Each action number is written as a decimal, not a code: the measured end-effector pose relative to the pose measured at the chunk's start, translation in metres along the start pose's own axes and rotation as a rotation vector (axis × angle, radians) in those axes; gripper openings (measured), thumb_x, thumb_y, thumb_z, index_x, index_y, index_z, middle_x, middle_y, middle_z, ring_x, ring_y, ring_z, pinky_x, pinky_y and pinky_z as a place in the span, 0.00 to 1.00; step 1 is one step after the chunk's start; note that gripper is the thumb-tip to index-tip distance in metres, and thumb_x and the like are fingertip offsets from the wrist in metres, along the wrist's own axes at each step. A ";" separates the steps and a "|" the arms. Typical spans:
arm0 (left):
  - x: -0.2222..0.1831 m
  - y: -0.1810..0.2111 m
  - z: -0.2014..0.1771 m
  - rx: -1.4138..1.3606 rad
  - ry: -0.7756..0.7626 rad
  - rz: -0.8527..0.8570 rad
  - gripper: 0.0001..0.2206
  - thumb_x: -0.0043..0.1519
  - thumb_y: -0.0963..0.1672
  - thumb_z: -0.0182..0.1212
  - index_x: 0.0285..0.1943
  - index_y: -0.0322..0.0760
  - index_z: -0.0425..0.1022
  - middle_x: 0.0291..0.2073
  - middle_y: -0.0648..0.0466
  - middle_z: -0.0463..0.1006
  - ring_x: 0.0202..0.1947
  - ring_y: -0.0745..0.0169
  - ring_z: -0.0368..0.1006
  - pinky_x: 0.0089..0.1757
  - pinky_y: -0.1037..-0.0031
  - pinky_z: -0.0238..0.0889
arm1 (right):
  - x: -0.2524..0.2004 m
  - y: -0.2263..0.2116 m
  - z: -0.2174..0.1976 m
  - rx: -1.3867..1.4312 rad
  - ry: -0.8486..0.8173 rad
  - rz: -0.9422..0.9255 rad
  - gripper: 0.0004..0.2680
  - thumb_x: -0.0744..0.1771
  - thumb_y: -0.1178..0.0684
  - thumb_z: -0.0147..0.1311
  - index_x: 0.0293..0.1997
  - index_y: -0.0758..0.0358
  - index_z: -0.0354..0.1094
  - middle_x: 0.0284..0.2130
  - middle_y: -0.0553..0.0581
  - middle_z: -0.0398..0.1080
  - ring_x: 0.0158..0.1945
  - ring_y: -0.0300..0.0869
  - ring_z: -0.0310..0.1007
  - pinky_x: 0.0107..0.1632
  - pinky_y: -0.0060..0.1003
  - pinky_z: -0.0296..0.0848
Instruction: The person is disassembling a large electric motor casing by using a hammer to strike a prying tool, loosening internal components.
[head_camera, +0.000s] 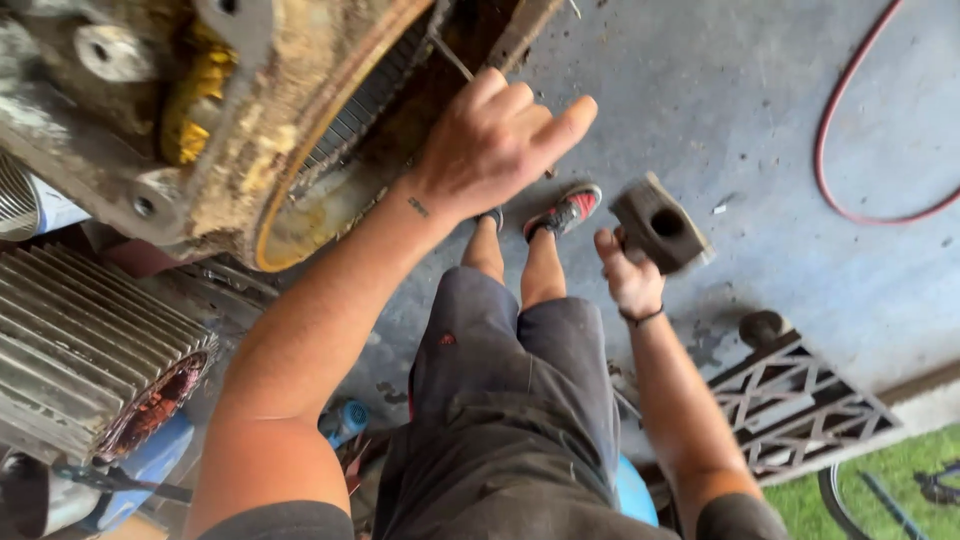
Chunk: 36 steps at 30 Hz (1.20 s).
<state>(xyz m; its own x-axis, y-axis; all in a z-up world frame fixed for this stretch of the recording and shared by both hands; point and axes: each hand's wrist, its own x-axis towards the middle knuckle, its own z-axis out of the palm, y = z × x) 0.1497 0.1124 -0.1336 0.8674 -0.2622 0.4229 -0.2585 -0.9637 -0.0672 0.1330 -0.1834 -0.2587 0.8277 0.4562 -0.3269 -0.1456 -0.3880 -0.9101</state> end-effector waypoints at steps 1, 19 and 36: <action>0.001 -0.001 0.002 0.002 0.028 -0.002 0.16 0.60 0.35 0.55 0.52 0.46 0.74 0.17 0.65 0.57 0.22 0.65 0.56 0.31 0.72 0.53 | -0.001 -0.007 0.005 0.104 -0.010 0.022 0.17 0.68 0.45 0.58 0.22 0.55 0.53 0.16 0.48 0.56 0.24 0.36 0.58 0.35 0.34 0.60; 0.006 0.001 0.009 -0.153 0.175 -0.063 0.17 0.65 0.37 0.46 0.56 0.42 0.78 0.18 0.64 0.52 0.21 0.68 0.54 0.31 0.78 0.61 | -0.011 -0.003 0.130 0.892 0.280 -0.103 0.07 0.63 0.68 0.54 0.24 0.68 0.61 0.11 0.55 0.52 0.13 0.38 0.54 0.18 0.31 0.56; 0.003 0.004 0.006 -0.121 0.171 -0.047 0.14 0.65 0.37 0.52 0.56 0.41 0.77 0.18 0.63 0.56 0.21 0.67 0.56 0.34 0.77 0.64 | -0.019 -0.084 0.109 0.885 0.197 -0.110 0.13 0.61 0.68 0.52 0.14 0.61 0.54 0.05 0.58 0.54 0.07 0.44 0.56 0.13 0.37 0.59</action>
<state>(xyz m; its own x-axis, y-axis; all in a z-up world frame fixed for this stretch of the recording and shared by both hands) 0.1538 0.1079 -0.1378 0.7976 -0.1947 0.5709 -0.2776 -0.9588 0.0608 0.0702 -0.0723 -0.2035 0.9270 0.2782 -0.2514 -0.3560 0.4423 -0.8232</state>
